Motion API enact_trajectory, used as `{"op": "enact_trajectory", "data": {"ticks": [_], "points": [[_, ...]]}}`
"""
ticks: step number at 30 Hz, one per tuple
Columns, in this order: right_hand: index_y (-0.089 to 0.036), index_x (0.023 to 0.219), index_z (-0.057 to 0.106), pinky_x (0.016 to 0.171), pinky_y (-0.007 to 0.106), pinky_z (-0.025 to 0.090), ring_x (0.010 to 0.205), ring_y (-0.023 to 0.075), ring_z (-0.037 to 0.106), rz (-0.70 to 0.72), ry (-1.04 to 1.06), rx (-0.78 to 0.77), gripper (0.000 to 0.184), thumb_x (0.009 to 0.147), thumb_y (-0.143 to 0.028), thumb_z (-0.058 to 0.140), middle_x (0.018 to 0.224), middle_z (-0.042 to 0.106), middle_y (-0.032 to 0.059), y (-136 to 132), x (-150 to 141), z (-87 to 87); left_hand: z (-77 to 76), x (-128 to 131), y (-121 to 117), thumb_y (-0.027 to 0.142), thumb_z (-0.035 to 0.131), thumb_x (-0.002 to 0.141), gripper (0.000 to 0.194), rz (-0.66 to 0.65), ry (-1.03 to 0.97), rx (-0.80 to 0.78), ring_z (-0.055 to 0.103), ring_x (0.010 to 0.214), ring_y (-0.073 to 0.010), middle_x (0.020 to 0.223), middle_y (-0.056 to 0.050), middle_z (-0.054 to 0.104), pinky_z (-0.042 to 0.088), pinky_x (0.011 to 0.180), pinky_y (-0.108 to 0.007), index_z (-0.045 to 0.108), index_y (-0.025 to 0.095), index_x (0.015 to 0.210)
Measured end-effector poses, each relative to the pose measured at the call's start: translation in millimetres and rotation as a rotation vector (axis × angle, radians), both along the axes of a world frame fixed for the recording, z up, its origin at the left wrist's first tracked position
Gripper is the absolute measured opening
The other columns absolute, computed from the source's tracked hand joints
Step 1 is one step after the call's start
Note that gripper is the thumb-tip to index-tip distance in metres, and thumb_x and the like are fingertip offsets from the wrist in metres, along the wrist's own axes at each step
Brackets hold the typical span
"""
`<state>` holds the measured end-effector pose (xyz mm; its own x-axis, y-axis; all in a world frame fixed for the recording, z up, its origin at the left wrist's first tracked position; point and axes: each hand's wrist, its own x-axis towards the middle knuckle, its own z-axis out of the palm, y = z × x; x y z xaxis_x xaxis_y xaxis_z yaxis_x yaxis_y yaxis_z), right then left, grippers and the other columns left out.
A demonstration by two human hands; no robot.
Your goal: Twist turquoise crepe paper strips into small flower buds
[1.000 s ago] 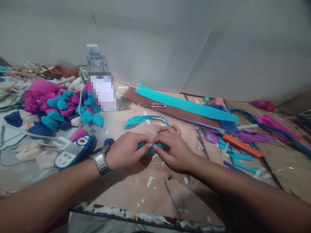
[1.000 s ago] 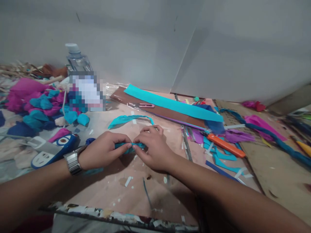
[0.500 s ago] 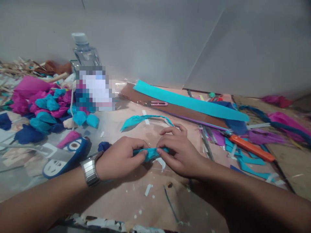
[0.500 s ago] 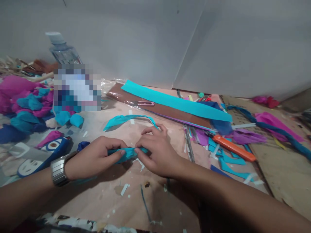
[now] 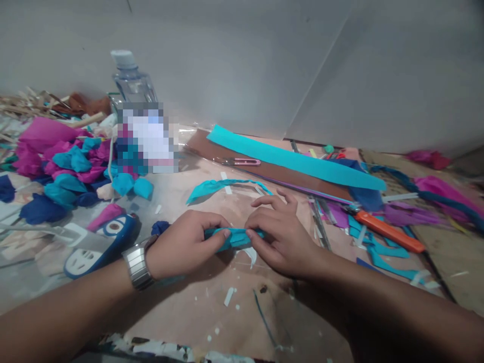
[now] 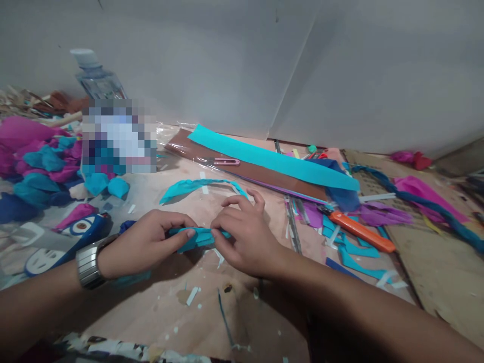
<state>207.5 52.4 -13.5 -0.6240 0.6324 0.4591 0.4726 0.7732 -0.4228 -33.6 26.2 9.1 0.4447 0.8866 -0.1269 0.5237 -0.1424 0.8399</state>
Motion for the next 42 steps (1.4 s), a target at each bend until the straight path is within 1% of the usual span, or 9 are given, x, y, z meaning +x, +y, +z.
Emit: {"op": "enact_trajectory", "data": {"ticks": [5,12,19,22,25,28,32,39,42], "points": [[-0.025,0.09,0.066,0.114,0.055,0.016,0.117,0.0265,0.063,0.0,0.001,0.023,0.007,0.093,-0.02,0.062,0.083,0.075,-0.0035,-1.6,-0.6,0.8,-1.8,0.6,-1.3,0.037,0.057,0.102,0.028,0.004,-0.02,0.049,0.069,0.083,-0.0138,0.089,0.002,0.078,0.047,0.077,-0.024,0.078,0.021,0.094],[-0.025,0.086,0.065,0.115,0.055,0.015,0.117,0.0262,0.062,-0.021,-0.001,-0.006,0.01,0.094,-0.02,0.059,0.081,0.074,-0.0022,-1.6,0.8,0.6,-0.5,2.1,-0.7,0.035,0.058,0.102,0.027,0.013,-0.022,0.088,0.069,0.08,-0.0129,0.087,0.003,0.079,0.048,0.075,-0.023,0.079,0.021,0.092],[-0.025,0.085,0.067,0.111,0.054,0.023,0.121,0.0289,0.059,-0.125,0.037,-0.014,0.013,0.095,-0.021,0.059,0.083,0.075,-0.0006,3.2,-0.2,-2.0,-0.6,-3.9,2.3,0.036,0.06,0.101,0.025,0.119,0.001,0.133,0.068,0.074,-0.0129,0.085,0.002,0.078,0.048,0.068,-0.023,0.079,0.022,0.093],[-0.025,0.086,0.068,0.107,0.054,0.025,0.122,0.0304,0.059,-0.158,0.054,-0.012,0.012,0.093,-0.02,0.06,0.083,0.076,0.0001,4.4,0.4,-2.7,-2.5,-5.8,2.3,0.037,0.06,0.101,0.024,0.162,-0.032,0.092,0.068,0.07,-0.0137,0.083,0.0,0.077,0.048,0.063,-0.023,0.078,0.021,0.1],[-0.025,0.085,0.068,0.106,0.054,0.027,0.121,0.0312,0.059,-0.168,0.064,-0.023,0.012,0.093,-0.02,0.06,0.085,0.077,0.0012,4.9,1.6,-2.1,-3.4,-5.8,1.9,0.038,0.06,0.1,0.025,0.17,-0.115,0.003,0.069,0.07,-0.0153,0.083,-0.002,0.077,0.05,0.062,-0.024,0.075,0.019,0.107],[-0.024,0.085,0.068,0.107,0.054,0.029,0.12,0.0313,0.058,-0.172,0.075,-0.039,0.013,0.094,-0.02,0.059,0.087,0.078,0.0017,4.9,2.2,-1.4,-2.7,-4.9,1.7,0.036,0.062,0.098,0.024,0.157,-0.14,-0.036,0.07,0.068,-0.0157,0.081,-0.002,0.076,0.051,0.061,-0.024,0.075,0.018,0.106],[-0.024,0.085,0.068,0.106,0.053,0.03,0.119,0.0309,0.059,-0.162,0.083,-0.041,0.013,0.094,-0.02,0.059,0.085,0.077,0.0021,4.5,1.3,-1.4,-2.1,-3.6,1.4,0.03,0.064,0.095,0.019,0.158,-0.098,0.007,0.069,0.067,-0.0147,0.081,-0.002,0.077,0.048,0.059,-0.022,0.076,0.017,0.102],[-0.024,0.086,0.069,0.106,0.054,0.027,0.118,0.0302,0.06,-0.139,0.068,-0.011,0.013,0.094,-0.021,0.06,0.084,0.076,0.0009,2.2,0.0,-1.0,-4.4,-0.1,1.0,0.021,0.058,0.093,0.02,0.16,-0.063,0.088,0.07,0.075,-0.0159,0.086,-0.002,0.078,0.051,0.068,-0.024,0.078,0.017,0.097],[-0.024,0.086,0.069,0.106,0.053,0.029,0.118,0.03,0.06,-0.137,0.079,-0.014,0.013,0.094,-0.02,0.06,0.084,0.076,0.0009,2.0,0.3,-1.0,-4.9,0.2,1.0,0.017,0.054,0.093,0.023,0.163,-0.097,0.084,0.069,0.072,-0.0151,0.081,0.0,0.077,0.052,0.068,-0.024,0.077,0.017,0.095]]}}
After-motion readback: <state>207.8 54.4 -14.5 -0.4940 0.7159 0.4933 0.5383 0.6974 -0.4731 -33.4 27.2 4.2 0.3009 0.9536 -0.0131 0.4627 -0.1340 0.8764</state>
